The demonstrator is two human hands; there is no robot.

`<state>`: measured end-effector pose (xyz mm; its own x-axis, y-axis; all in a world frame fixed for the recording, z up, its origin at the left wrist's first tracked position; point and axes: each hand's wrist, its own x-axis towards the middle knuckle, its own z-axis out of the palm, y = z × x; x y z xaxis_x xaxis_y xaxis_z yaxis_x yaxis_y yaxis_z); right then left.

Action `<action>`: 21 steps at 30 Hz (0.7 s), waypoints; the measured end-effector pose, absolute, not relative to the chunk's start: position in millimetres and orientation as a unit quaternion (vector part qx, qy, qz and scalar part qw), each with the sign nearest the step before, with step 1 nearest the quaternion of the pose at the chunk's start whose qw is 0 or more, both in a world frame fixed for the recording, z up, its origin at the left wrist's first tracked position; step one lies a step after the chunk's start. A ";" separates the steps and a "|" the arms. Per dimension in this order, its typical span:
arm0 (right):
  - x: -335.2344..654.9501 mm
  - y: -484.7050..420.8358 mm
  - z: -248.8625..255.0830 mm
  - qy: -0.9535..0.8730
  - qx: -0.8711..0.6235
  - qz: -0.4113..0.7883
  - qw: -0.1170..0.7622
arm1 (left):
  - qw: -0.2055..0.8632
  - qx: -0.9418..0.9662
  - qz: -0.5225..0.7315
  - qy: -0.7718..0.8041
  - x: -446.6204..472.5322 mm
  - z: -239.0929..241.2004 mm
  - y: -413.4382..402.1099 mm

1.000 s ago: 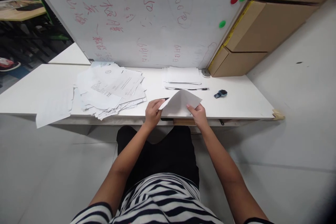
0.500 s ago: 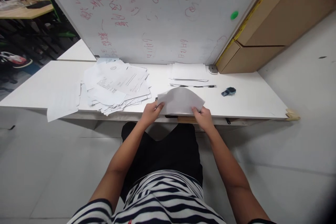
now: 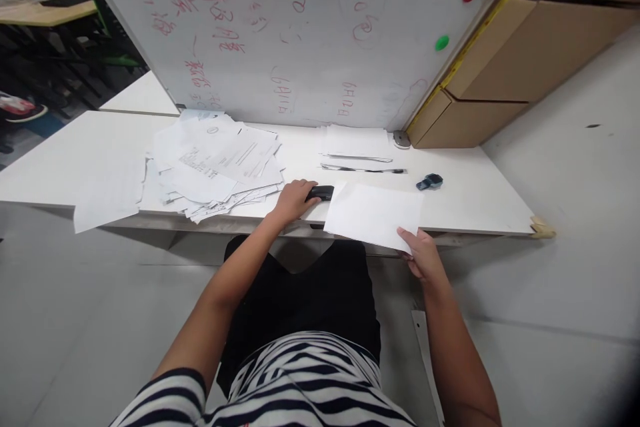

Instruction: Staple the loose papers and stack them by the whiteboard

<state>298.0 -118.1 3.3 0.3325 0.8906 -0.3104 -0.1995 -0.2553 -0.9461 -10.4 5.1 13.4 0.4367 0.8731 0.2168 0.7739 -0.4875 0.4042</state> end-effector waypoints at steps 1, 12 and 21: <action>299.2 -117.9 2.2 -0.281 -0.613 0.508 0.536 | 0.123 0.837 0.201 0.494 -10.2 10.3 6.6; 311.2 -124.8 -10.2 -0.238 -0.608 0.544 0.526 | 0.149 0.819 0.228 0.505 -11.5 5.3 7.9; 307.9 -123.5 -13.8 -0.230 -0.575 0.566 0.544 | 0.113 0.831 0.216 0.500 -12.0 -0.9 8.6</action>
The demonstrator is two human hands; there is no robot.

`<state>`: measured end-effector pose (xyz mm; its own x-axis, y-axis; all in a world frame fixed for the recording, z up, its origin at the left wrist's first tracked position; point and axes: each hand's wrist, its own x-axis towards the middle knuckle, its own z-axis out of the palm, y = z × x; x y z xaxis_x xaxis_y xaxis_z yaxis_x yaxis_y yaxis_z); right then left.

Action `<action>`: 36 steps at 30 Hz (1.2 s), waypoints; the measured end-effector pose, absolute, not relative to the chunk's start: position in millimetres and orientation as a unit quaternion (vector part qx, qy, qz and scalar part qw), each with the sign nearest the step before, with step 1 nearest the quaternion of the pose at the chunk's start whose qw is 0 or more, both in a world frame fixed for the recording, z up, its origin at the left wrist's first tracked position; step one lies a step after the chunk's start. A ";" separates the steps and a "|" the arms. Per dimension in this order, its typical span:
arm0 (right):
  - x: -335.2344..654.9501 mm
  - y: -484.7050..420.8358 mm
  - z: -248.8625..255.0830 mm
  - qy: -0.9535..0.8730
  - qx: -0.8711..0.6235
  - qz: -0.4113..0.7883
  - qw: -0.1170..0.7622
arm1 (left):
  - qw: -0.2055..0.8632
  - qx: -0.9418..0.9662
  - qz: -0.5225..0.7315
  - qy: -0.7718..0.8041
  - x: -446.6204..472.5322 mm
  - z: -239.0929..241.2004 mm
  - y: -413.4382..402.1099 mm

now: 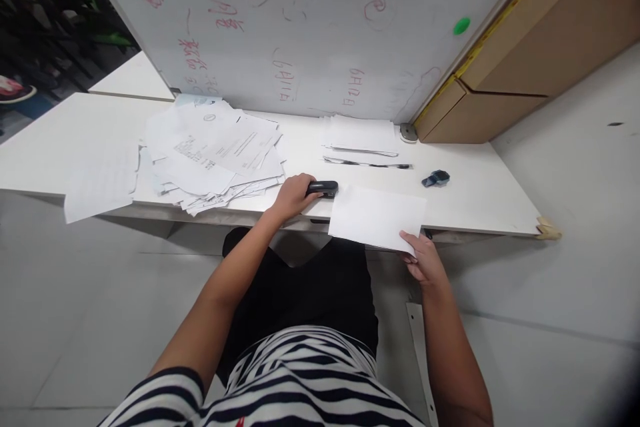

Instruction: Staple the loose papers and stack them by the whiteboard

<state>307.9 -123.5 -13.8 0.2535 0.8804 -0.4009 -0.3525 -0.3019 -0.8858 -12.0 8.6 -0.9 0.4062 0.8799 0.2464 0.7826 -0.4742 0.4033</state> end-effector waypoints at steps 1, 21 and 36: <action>306.6 -123.2 -14.1 -0.230 -0.576 0.567 0.541 | 0.112 0.831 0.215 0.500 -12.2 -1.0 8.5; 298.5 -119.1 -12.0 -0.240 -0.594 0.584 0.499 | 0.161 0.817 0.226 0.506 -12.8 5.4 5.2; 297.7 -122.7 -13.8 -0.258 -0.588 0.585 0.495 | 0.178 0.832 0.209 0.483 -13.2 28.8 -1.8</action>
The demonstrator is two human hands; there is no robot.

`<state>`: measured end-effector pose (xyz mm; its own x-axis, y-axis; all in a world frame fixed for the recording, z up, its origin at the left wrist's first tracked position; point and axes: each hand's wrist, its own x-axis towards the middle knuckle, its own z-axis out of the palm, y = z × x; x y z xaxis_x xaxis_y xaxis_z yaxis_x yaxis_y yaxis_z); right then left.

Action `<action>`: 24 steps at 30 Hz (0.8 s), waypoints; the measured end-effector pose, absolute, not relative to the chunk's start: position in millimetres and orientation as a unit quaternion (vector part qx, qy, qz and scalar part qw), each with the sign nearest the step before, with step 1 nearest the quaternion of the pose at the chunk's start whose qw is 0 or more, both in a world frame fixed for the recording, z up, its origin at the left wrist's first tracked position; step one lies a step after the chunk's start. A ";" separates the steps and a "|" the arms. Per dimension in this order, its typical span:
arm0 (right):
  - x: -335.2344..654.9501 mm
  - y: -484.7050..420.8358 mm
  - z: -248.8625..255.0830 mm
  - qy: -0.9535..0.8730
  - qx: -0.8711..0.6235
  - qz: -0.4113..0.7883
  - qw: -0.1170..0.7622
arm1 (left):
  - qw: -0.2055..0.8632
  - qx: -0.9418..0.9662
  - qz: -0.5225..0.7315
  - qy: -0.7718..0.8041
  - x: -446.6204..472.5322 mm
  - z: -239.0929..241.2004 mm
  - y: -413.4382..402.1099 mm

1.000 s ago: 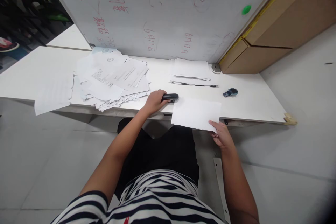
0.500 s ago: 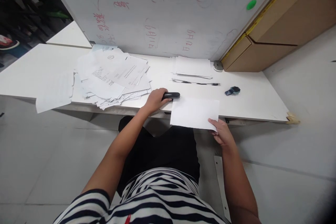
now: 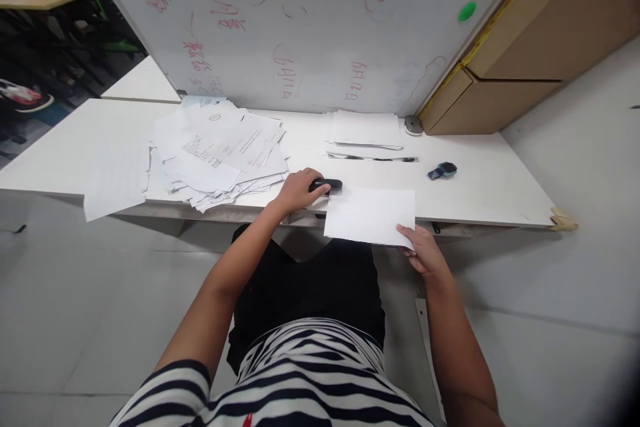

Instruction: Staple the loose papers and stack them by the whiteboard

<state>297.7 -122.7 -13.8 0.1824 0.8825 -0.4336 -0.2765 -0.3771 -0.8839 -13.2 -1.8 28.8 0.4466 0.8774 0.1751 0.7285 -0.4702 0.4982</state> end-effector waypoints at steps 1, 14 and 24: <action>297.8 -123.2 -14.0 -0.261 -0.589 0.583 0.495 | 0.174 0.824 0.218 0.493 -11.4 33.2 0.6; 300.1 -122.8 -9.1 -0.278 -0.615 0.559 0.482 | 0.098 0.860 0.103 0.489 71.4 42.8 56.9; 292.0 -118.2 -8.6 -0.263 -0.617 0.547 0.501 | 0.112 0.852 0.119 0.498 87.7 4.9 67.7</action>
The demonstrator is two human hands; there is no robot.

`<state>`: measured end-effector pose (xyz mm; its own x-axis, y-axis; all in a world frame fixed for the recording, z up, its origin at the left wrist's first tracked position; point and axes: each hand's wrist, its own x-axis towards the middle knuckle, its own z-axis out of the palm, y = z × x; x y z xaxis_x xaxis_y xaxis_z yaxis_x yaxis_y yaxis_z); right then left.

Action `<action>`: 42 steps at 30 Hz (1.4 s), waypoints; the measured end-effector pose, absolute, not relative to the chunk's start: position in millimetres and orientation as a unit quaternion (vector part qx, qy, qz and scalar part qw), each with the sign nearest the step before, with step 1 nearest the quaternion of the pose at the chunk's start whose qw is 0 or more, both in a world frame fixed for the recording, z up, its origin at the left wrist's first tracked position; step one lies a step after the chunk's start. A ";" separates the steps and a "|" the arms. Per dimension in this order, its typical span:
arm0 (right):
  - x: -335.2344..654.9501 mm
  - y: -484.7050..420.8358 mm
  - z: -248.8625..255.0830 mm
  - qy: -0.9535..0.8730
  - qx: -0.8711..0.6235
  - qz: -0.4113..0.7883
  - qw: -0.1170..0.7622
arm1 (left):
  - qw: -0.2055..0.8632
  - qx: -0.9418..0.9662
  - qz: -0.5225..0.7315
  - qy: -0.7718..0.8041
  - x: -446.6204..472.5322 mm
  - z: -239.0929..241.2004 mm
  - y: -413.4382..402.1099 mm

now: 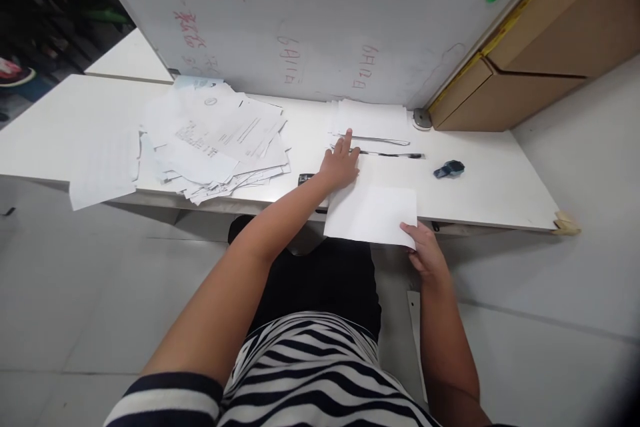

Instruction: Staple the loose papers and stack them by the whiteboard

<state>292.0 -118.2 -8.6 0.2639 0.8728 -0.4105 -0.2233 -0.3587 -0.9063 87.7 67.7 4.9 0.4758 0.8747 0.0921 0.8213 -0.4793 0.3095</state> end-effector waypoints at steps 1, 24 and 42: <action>291.4 -119.0 -8.8 -0.264 -0.614 0.547 0.504 | 0.112 0.850 0.124 0.499 87.2 3.9 67.6; 293.7 -136.1 9.4 -0.242 -0.607 0.500 0.568 | 0.117 0.837 0.214 0.490 -13.6 7.1 -1.7; 304.3 -139.0 20.4 -0.272 -0.598 0.468 0.591 | 0.083 0.829 0.223 0.506 -10.0 0.0 -1.3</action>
<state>304.3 -139.0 20.4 0.4134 0.8789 -0.2381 -0.2290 -0.1528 -0.9614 -10.0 -1.3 0.0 0.3887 0.8760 0.2856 0.8017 -0.4743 0.3638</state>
